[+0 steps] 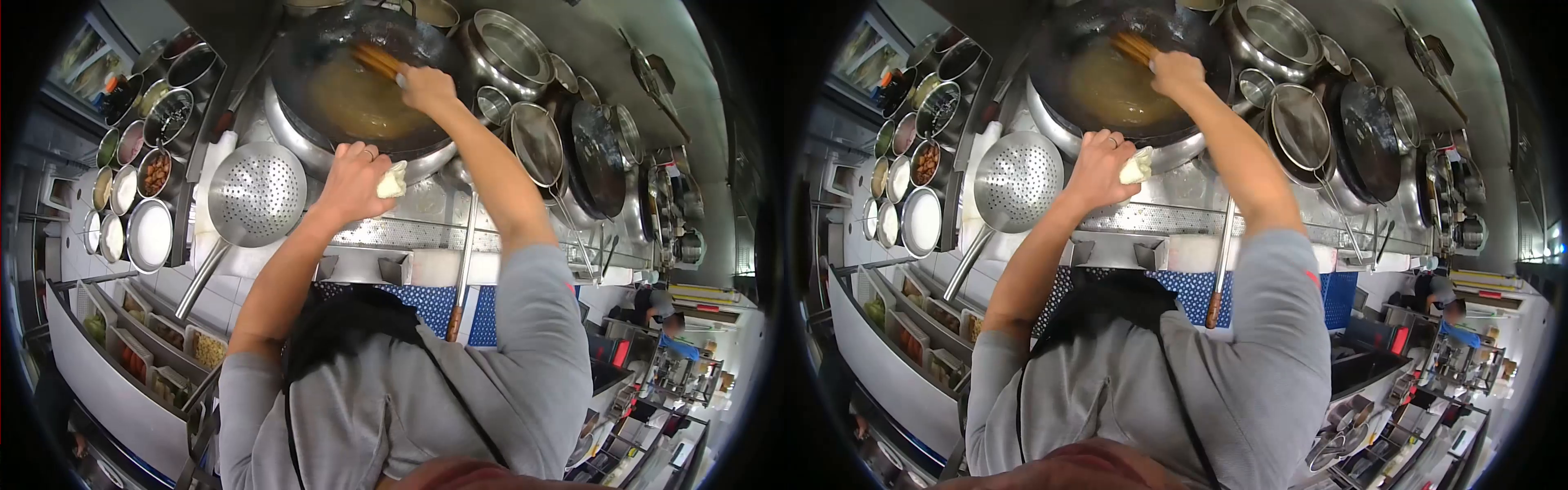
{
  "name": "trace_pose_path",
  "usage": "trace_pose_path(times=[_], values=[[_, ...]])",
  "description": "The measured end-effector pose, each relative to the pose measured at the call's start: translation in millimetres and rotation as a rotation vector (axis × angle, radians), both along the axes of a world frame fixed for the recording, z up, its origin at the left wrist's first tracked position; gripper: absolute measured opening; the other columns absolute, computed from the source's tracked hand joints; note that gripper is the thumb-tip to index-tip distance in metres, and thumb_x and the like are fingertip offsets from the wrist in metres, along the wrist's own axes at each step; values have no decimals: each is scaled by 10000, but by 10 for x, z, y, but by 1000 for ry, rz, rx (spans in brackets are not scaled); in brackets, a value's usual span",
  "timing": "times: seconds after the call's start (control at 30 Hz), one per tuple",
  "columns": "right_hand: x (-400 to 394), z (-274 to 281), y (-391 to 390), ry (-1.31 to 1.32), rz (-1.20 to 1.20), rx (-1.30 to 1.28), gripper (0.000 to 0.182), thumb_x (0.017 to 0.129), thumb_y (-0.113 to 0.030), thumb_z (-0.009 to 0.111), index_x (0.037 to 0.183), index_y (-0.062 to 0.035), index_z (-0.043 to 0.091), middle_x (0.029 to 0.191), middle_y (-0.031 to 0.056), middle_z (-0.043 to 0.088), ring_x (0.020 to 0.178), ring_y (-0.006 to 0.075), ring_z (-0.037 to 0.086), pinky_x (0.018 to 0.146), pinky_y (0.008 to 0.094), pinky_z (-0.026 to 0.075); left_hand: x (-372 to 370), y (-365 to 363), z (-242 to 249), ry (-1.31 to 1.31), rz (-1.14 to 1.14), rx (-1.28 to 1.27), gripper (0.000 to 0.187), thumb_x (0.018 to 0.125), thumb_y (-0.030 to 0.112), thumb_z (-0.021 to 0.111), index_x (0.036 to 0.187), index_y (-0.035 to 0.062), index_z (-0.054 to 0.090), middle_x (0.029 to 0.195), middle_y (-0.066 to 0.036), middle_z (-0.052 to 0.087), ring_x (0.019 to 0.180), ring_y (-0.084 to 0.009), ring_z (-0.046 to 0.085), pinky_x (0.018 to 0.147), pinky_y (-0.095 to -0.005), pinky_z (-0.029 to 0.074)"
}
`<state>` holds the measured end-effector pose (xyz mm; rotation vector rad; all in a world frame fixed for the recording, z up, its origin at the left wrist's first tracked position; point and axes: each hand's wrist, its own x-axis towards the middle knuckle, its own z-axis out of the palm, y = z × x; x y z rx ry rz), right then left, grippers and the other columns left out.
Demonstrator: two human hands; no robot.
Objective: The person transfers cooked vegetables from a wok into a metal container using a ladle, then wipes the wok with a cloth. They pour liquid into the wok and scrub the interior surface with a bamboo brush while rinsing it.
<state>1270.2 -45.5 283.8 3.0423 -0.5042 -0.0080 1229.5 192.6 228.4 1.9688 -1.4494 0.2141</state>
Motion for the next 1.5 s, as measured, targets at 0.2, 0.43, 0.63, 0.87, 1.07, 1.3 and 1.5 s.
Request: trace_pose_path(times=[0.2,0.43,0.63,0.87,1.07,1.3,1.5], values=[[-816,192,-420,146,-77,-107,441,793,-178,696,1218,-153,585,991,200,707,943,361,698,827,479,558,38,1,-5,-1,1,-84,399,522,307,782,808,58,658,836,-103,593,866,-283,551,814,-399,387],[954,-117,-121,-331,-223,407,427,762,-272,685,1155,-104,684,1095,252,682,1095,397,638,958,453,510,18,-39,-48,32,26,-80,370,527,281,747,802,60,635,823,-101,570,858,-289,529,812,-408,375],[506,-9,786,-163,-119,437,437,782,-224,696,1193,-90,642,1170,214,672,1112,369,644,974,433,510,35,21,-22,-14,-23,-53,374,533,300,747,807,70,640,841,-104,572,861,-289,529,804,-403,372],[91,90,1027,-151,65,390,473,770,-260,726,1221,-134,653,1090,226,694,1047,394,660,939,463,512,76,66,-25,-19,-56,-44,413,521,322,746,834,59,686,873,-122,610,907,-290,554,820,-411,378],[947,-1,614,-366,-199,520,450,729,-262,773,1148,-114,695,1045,204,714,998,360,692,829,441,574,122,94,-11,-6,-78,-4,437,506,330,755,840,57,682,887,-121,601,915,-296,552,841,-414,381],[-191,282,947,-13,-113,705,604,679,-276,834,1247,-167,660,1115,123,711,941,285,708,572,411,619,98,163,79,55,-164,51,433,551,308,742,889,43,694,912,-119,594,967,-304,541,860,-413,363],[-1210,673,416,195,87,340,549,769,-296,766,1289,-179,635,1088,160,709,965,299,696,712,399,588,115,112,129,52,-150,100,394,547,294,744,839,41,670,893,-118,576,954,-312,531,847,-415,356]])
